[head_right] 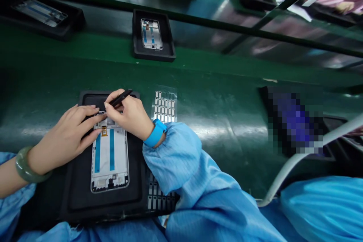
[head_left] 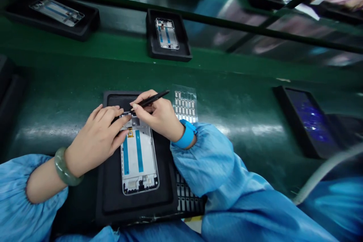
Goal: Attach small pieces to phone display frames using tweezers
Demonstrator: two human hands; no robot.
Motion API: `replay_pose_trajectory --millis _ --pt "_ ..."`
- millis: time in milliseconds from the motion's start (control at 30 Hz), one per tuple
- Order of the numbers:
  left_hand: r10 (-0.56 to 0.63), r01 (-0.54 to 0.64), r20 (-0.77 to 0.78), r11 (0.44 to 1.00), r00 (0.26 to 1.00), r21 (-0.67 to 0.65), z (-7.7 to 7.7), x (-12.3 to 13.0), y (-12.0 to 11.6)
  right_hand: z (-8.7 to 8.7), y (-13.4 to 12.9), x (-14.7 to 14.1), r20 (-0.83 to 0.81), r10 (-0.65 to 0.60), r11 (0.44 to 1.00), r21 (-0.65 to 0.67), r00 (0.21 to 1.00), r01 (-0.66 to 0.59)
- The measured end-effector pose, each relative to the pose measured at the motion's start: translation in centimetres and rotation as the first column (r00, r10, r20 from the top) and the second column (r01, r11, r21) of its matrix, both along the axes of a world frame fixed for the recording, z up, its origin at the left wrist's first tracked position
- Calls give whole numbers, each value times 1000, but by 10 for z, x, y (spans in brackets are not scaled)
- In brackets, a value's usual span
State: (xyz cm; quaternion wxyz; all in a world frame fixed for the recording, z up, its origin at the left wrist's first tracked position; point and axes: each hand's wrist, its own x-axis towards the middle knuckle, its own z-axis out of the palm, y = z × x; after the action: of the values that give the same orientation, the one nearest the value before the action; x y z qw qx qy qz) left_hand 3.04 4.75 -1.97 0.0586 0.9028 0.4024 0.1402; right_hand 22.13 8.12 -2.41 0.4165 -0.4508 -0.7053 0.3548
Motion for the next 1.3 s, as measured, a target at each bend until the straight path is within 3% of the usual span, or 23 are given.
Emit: replay_pose_trajectory --millis 367,667,800,933,1200,1300 --pt "-8 8 0 1000 1000 -8 -1 -1 0 0 -2 1 -33 -15 999 42 999 16" --pt "-1 2 16 1000 1000 -16 -1 -2 0 1 -8 -5 158 -24 977 213 987 -10" --pt "-6 6 2 1000 1000 3 -1 -1 0 1 -8 -4 134 -90 979 193 987 63" --pt "-14 14 -5 1000 1000 19 -1 -1 0 2 -6 -2 105 -49 982 187 993 29" --pt "-18 18 -25 1000 1000 7 0 -1 1 -1 -6 -9 328 -60 932 356 943 -64" --pt "-16 16 -21 1000 1000 3 0 -1 1 1 -5 -6 239 -68 939 343 969 -19"
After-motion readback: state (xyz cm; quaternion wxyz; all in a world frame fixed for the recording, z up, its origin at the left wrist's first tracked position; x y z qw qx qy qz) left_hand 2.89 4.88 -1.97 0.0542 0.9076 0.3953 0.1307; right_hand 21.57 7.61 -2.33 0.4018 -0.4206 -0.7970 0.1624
